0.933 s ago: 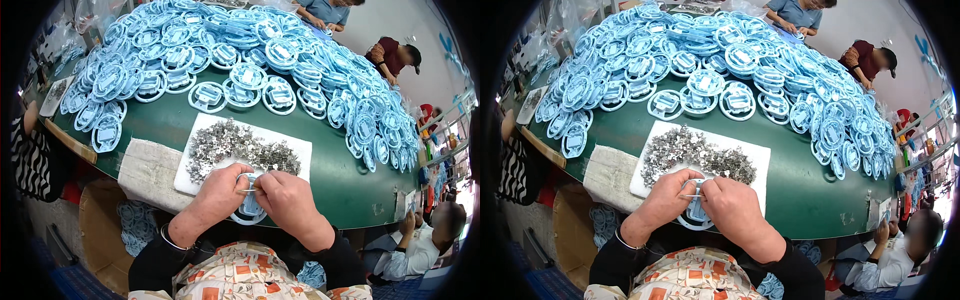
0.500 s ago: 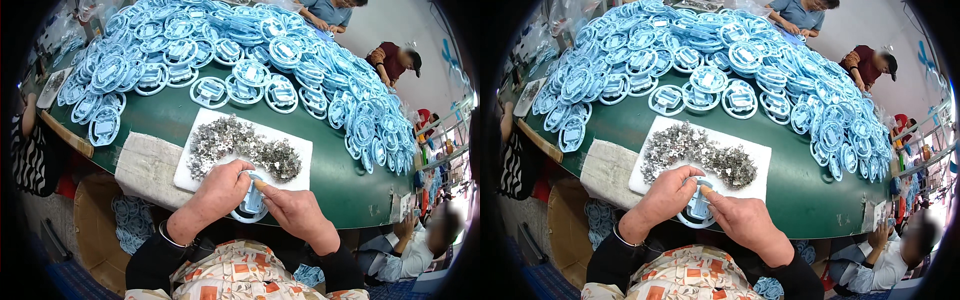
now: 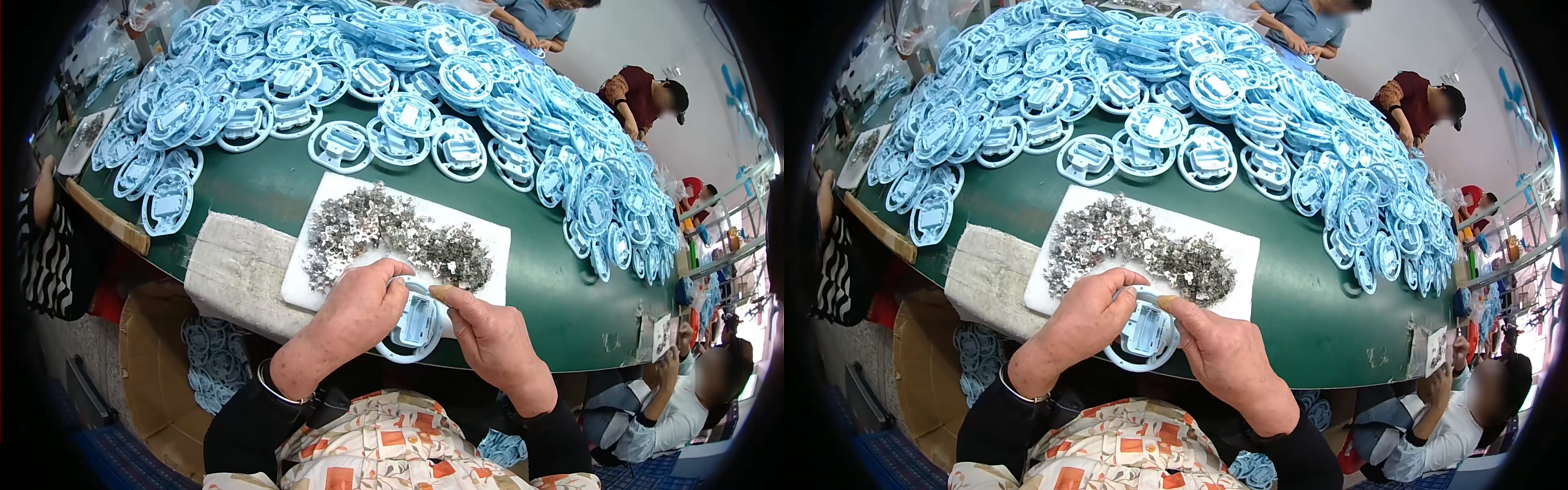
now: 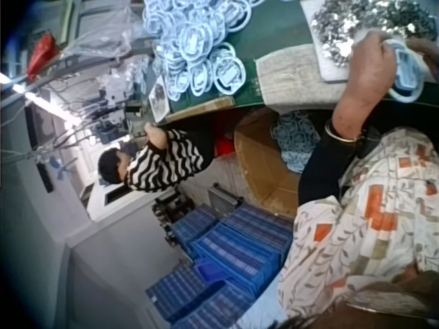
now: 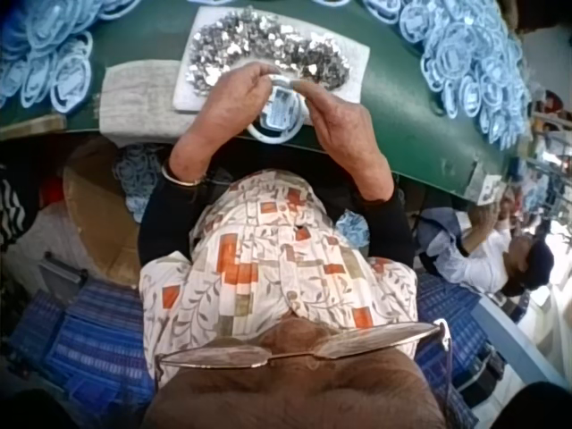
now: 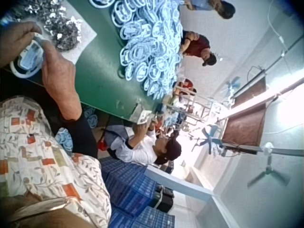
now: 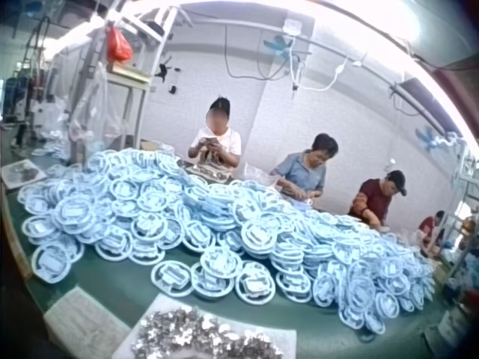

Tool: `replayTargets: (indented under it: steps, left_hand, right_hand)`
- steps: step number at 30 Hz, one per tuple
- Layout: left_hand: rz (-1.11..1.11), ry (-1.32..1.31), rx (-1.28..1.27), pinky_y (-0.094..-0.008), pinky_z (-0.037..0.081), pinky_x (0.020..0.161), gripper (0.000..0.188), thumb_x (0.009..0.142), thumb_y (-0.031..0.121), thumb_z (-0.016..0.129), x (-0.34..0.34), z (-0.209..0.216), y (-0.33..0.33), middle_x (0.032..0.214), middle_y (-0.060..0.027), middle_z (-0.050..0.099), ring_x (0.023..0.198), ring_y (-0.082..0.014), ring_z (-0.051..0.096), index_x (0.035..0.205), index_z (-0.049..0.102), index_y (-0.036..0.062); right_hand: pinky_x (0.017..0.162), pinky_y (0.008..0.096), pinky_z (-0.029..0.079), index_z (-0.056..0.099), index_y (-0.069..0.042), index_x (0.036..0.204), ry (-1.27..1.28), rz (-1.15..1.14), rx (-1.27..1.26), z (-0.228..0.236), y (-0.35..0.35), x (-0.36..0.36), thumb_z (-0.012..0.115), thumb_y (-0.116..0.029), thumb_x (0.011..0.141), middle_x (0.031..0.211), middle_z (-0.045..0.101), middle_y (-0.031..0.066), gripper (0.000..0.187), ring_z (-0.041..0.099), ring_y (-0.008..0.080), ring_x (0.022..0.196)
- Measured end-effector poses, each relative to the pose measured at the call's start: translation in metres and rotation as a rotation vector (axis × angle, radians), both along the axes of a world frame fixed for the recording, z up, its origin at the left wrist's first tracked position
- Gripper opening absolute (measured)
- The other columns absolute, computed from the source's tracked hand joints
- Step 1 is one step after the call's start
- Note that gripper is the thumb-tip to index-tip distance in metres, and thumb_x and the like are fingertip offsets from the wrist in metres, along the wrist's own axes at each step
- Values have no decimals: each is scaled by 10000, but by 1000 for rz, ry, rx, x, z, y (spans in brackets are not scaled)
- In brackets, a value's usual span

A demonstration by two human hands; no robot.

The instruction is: The person sits at a table in a workshop and assembles light blue face masks. They pick up a mask frame, insert a small metal clip into a slot, and use a wooden stick to press the clip into place. The person repeats this process for multiple masks, placing the finished items into a pile on the table.

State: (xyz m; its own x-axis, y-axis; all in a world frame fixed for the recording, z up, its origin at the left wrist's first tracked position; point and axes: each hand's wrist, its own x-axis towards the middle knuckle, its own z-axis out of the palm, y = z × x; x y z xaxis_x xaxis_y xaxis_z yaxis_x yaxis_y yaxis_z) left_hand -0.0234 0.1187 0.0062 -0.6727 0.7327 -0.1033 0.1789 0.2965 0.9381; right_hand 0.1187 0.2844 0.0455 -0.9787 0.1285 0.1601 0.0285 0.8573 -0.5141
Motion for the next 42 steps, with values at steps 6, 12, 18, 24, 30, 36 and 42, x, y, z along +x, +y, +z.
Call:
replayTargets:
  steps: [6, 12, 18, 24, 30, 36, 42]
  left_hand:
    - [-5, -9, 8, -310, 517, 549, 318, 989, 121, 503, 0, -3, 0, 698, -83, 674, 566, -117, 618, 1208, 664, -42]
    - [-3, 25, -8, -336, 529, 598, 330, 980, 129, 500, 0, -4, 0, 715, -117, 688, 611, -150, 643, 1196, 667, -56]
    - [20, 52, -15, -364, 536, 645, 336, 964, 134, 508, 0, 2, 0, 742, -161, 701, 665, -187, 665, 1174, 676, -67]
    - [17, 51, -22, -363, 530, 636, 335, 961, 132, 508, 1, 0, 2, 735, -157, 697, 650, -191, 660, 1172, 681, -61]
    - [24, 55, -23, -364, 529, 632, 329, 961, 137, 514, 1, 1, 1, 721, -141, 693, 645, -186, 658, 1167, 685, -54]
    - [25, 39, -19, -366, 529, 631, 328, 960, 139, 514, 1, -2, 2, 714, -134, 689, 640, -187, 657, 1168, 687, -48]
    - [31, 61, -9, -378, 532, 638, 319, 958, 134, 516, 0, -1, 1, 718, -149, 691, 642, -213, 667, 1160, 693, -38]
  right_hand:
    - [517, 394, 513, 683, -224, 1317, -52, 36, 207, 3, -2, 4, 736, -91, 858, 686, 606, 33, 481, 650, 253, 588]
    - [496, 384, 501, 696, -245, 1322, -44, 33, 319, 2, -9, 1, 737, -91, 852, 672, 592, 20, 496, 634, 235, 562]
    - [482, 381, 491, 686, -258, 1347, 8, 48, 246, -6, -1, 3, 731, -82, 843, 638, 567, 13, 536, 613, 230, 531]
    - [474, 374, 481, 693, -257, 1336, 36, 38, 335, -7, -6, 3, 741, -81, 828, 631, 558, 11, 540, 600, 221, 522]
    - [494, 359, 484, 718, -218, 1277, 36, 56, 370, -3, -1, 1, 756, -95, 797, 615, 545, -4, 498, 600, 200, 536]
    - [501, 378, 483, 718, -197, 1259, -8, 85, 414, 6, -4, 1, 750, -81, 796, 614, 553, 7, 478, 617, 212, 550]
    - [501, 404, 473, 707, -176, 1250, -82, 104, 410, 17, -5, -4, 744, -62, 823, 622, 585, 36, 443, 623, 246, 553]
